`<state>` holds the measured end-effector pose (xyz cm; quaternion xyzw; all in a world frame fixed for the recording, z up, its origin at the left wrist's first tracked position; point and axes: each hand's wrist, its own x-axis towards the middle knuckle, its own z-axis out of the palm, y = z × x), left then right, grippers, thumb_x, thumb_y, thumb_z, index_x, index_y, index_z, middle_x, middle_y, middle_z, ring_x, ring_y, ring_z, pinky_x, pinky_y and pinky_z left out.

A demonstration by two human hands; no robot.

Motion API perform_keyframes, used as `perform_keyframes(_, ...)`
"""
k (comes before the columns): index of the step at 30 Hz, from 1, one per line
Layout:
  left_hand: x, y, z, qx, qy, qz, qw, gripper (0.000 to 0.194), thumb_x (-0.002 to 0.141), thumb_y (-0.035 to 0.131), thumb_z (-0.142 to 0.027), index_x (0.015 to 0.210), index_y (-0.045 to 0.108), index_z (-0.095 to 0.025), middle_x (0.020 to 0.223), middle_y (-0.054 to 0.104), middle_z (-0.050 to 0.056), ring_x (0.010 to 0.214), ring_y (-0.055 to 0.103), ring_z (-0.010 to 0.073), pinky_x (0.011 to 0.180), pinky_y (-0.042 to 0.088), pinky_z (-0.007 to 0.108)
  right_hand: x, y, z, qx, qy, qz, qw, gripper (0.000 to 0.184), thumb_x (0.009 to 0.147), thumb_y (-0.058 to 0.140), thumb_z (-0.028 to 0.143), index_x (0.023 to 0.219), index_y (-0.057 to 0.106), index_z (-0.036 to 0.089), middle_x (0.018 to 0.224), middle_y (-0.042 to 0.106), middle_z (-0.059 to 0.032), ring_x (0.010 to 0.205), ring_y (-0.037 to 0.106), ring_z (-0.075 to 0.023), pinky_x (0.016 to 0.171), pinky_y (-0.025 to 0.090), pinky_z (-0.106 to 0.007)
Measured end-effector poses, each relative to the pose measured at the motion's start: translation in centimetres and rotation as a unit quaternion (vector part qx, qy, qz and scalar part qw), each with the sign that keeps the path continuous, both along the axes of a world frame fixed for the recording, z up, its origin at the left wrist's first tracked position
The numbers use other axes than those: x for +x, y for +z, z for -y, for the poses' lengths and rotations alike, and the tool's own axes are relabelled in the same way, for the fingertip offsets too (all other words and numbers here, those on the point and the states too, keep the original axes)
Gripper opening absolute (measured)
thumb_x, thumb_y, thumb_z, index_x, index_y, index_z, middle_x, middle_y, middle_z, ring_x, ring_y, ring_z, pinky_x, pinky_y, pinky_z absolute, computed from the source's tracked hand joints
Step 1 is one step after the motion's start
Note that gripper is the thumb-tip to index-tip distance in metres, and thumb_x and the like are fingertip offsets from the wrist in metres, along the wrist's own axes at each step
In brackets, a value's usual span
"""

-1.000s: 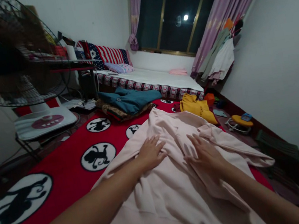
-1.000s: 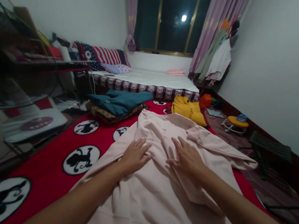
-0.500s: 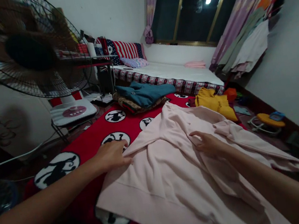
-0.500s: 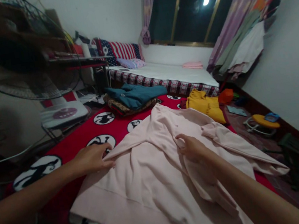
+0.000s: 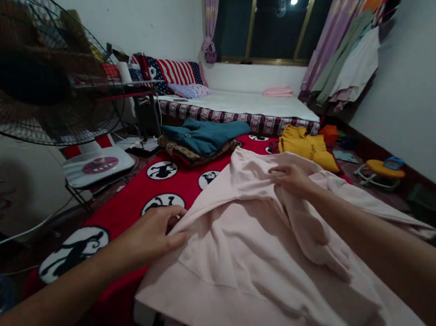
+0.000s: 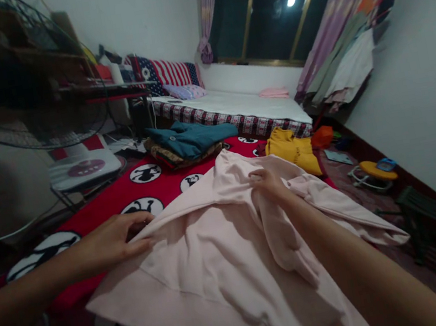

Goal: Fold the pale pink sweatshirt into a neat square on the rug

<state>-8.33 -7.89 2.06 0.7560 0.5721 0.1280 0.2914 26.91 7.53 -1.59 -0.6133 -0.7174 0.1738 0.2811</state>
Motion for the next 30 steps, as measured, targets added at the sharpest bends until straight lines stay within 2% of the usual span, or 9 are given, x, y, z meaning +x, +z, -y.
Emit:
perform_keyframes(4,3.3,2.5,0.9,-0.023,-0.036,0.09,0.995,0.028,0.075,0.053,-0.029,0.098,0.065,-0.02,0.082,0.068,-0.002,0.073,0.062,0.0156,0.059,0.039,0.02,2.5,3.0,-1.5,0.029,-0.038,-0.075,0.996,0.04,0.073,0.056,0.023,0.108,0.072,0.011,0.091,0.073,-0.0075,0.08,0.065,-0.0209,0.065,0.048,-0.025)
perform_keyframes(7,6.1,2.6,1.3,-0.014,-0.092,0.111,0.989,0.02,0.077,0.053,-0.027,0.089,0.066,-0.018,0.073,0.065,-0.002,0.065,0.058,0.013,0.055,0.035,0.019,4.4,4.1,-2.3,0.036,-0.102,-0.064,0.992,0.039,0.072,0.057,0.025,0.102,0.073,0.008,0.083,0.073,-0.0084,0.075,0.065,-0.0202,0.061,0.047,-0.024)
perform_keyframes(10,8.7,1.1,1.6,-0.016,-0.133,0.119,0.984,0.015,0.078,0.054,-0.026,0.084,0.065,-0.018,0.066,0.061,-0.003,0.059,0.054,0.0111,0.051,0.031,0.019,5.6,3.7,-2.9,0.057,-0.141,-0.021,0.988,0.039,0.074,0.054,0.024,0.103,0.073,0.007,0.084,0.073,-0.0087,0.075,0.066,-0.0203,0.063,0.047,-0.024)
perform_keyframes(15,11.8,-2.5,2.1,-0.059,-0.195,0.045,0.978,0.027,0.074,0.067,-0.042,0.082,0.067,-0.016,0.07,0.065,0.002,0.06,0.056,0.0138,0.047,0.029,0.021,6.2,0.6,-2.6,0.037,-0.145,0.2,0.968,0.034,0.082,0.05,0.024,0.107,0.072,0.015,0.099,0.072,-0.0105,0.089,0.066,-0.0224,0.074,0.048,-0.028)
perform_keyframes(19,13.5,-2.8,0.3,-0.087,-0.277,0.003,0.957,0.037,0.073,0.068,-0.052,0.08,0.072,-0.016,0.067,0.068,0.005,0.059,0.058,0.0156,0.049,0.035,0.022,5.6,-1.2,-2.0,0.032,-0.134,0.277,0.951,0.023,0.079,0.056,0.022,0.091,0.075,0.016,0.102,0.069,-0.0156,0.103,0.061,-0.0301,0.087,0.044,-0.038)
perform_keyframes(22,14.7,-3.1,-2.8,0.008,-0.23,0.031,0.973,0.029,0.082,0.061,-0.043,0.093,0.073,-0.019,0.076,0.07,0.004,0.072,0.063,0.0178,0.063,0.044,0.025,4.4,-1.1,-2.5,0.097,-0.139,0.289,0.942,0.034,0.079,0.048,0.014,0.104,0.071,0.016,0.119,0.062,-0.0155,0.114,0.055,-0.03,0.094,0.04,-0.039)
perform_keyframes(25,15.6,-5.3,-5.7,0.149,-0.139,0.023,0.979,0.036,0.084,0.059,-0.038,0.116,0.064,-0.021,0.11,0.066,0.009,0.102,0.06,0.0236,0.086,0.047,0.033,2.7,-0.6,-4.2,0.155,-0.112,0.244,0.951,0.041,0.075,0.043,0.007,0.104,0.07,0.018,0.12,0.062,-0.0098,0.106,0.058,-0.0234,0.09,0.042,-0.032)
perform_keyframes(27,16.0,-7.5,-6.8,0.198,-0.119,0.018,0.973,0.047,0.083,0.061,-0.04,0.126,0.056,-0.021,0.131,0.054,0.012,0.12,0.05,0.0273,0.1,0.042,0.04,1.4,-0.8,-5.8,0.154,-0.084,0.197,0.965,0.04,0.074,0.043,0.008,0.102,0.07,0.018,0.116,0.063,-0.0082,0.1,0.06,-0.0211,0.089,0.044,-0.03)
perform_keyframes(30,16.4,-10.1,-7.1,0.206,-0.12,0.018,0.971,0.053,0.087,0.056,-0.044,0.134,0.049,-0.02,0.145,0.041,0.015,0.134,0.036,0.0309,0.112,0.029,0.049,-0.6,-1.6,-8.7,0.128,-0.064,0.123,0.982,0.042,0.071,0.046,0.01,0.107,0.067,0.015,0.118,0.061,-0.0101,0.103,0.059,-0.0219,0.093,0.043,-0.032)
